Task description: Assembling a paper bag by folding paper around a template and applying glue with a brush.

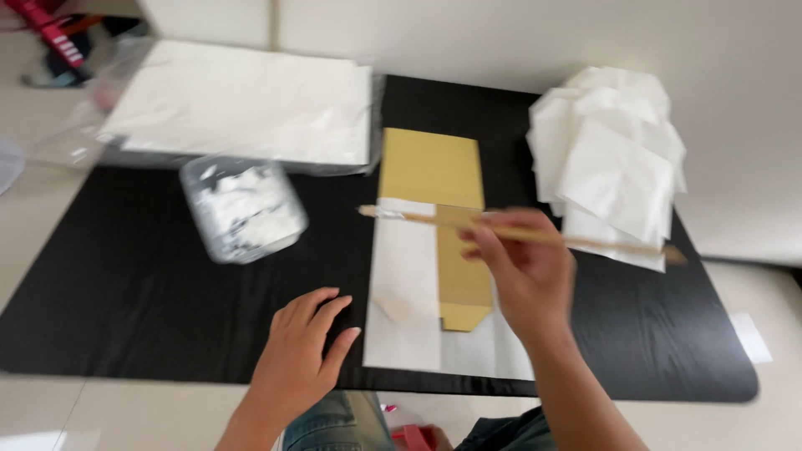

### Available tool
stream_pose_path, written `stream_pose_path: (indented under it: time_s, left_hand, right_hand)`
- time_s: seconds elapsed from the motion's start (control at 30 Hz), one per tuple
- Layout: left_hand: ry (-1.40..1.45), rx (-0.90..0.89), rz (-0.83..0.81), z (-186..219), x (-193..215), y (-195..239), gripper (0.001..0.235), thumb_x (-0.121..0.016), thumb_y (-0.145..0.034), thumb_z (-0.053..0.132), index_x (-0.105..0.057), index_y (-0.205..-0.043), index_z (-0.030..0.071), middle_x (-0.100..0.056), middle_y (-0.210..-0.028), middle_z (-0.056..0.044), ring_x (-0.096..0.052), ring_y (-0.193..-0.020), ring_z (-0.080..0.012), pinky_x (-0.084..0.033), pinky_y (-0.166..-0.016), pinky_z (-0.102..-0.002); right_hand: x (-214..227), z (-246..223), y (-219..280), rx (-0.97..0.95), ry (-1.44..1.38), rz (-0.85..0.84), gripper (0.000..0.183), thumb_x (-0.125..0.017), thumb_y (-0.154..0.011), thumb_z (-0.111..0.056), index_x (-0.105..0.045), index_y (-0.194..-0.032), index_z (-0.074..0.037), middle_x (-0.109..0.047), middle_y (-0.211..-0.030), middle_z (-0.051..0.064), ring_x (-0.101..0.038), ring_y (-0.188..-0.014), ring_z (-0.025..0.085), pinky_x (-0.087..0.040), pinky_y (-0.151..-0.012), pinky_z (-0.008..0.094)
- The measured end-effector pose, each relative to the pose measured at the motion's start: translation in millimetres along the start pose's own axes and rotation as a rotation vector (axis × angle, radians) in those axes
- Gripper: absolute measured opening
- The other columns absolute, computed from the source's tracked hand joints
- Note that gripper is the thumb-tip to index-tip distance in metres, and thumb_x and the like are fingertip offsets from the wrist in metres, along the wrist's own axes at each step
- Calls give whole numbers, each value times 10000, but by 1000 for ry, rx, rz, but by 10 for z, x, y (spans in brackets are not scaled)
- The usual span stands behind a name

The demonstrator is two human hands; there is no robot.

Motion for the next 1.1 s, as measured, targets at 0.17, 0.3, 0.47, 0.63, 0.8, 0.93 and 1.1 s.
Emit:
stream_pose_path:
  time_s: [0.17,0.3,0.47,0.63,0.8,0.93,1.1]
  left_hand:
    - [-97,-181,253,134,19,112,540,-525,-1005,467,-635,-1339,57,-606,-1412,-112,-554,-1280,-316,-397,-992,-486]
    - [-174,-173,226,122,31,85,583,-493,-1022,508,-643,-1312,24,-623,-1401,-118,-547,-1282,-301,-374,-1034,-471]
    - [-150,-160,201,96,61,82,571,-515,-999,492,-663,-1274,13,-628,-1383,-129,-535,-1272,-312,-359,-1009,-484]
    - [-156,-155,214,97,73,63,514,-548,-972,453,-672,-1236,29,-631,-1381,-123,-545,-1238,-302,-359,-984,-487]
    - [-148,-148,216,123,128,61,523,-526,-990,395,-618,-1343,19,-650,-1364,-108,-556,-1227,-283,-374,-959,-474]
    - [-158,-153,187,93,112,38,520,-492,-1017,392,-613,-1361,22,-640,-1384,-110,-544,-1249,-283,-365,-989,-482]
    - [-142,-138,167,44,53,39,511,-496,-1018,391,-628,-1340,18,-626,-1408,-133,-530,-1277,-313,-357,-1002,-513]
  right_hand:
    - [-1166,220,-340,-268,-164,-147,150,-717,-931,-118,-590,-986,-61,-707,-872,111,-789,-845,210,-678,-718,301]
    - [-1712,297,-404,-347,-66,-221,151,-707,-944,-131,-578,-1004,-81,-703,-897,87,-750,-835,168,-652,-724,254]
    - [-2028,374,-454,-352,5,-223,107,-688,-959,-145,-599,-961,-85,-724,-873,80,-751,-826,157,-663,-715,255]
    - [-2157,493,-570,-451,58,-234,75,-660,-981,-143,-610,-989,-89,-713,-923,72,-743,-850,152,-651,-733,251]
    - [-2212,714,-642,-602,-157,-272,144,-739,-943,-170,-638,-970,-71,-700,-929,110,-711,-812,192,-626,-689,282]
    - [-2211,670,-701,-567,-165,-267,106,-690,-982,-120,-614,-923,-75,-696,-892,115,-719,-782,205,-627,-672,291]
    - [-2255,535,-749,-515,-6,-401,130,-708,-973,-162,-647,-978,-47,-698,-824,109,-703,-728,181,-591,-649,262]
Point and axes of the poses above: each hand's wrist, its own y-axis away from the middle knuckle, its own x-axis out of the back of the hand, z = x × y, the point moved 3 cm from there along -y, towards the middle knuckle
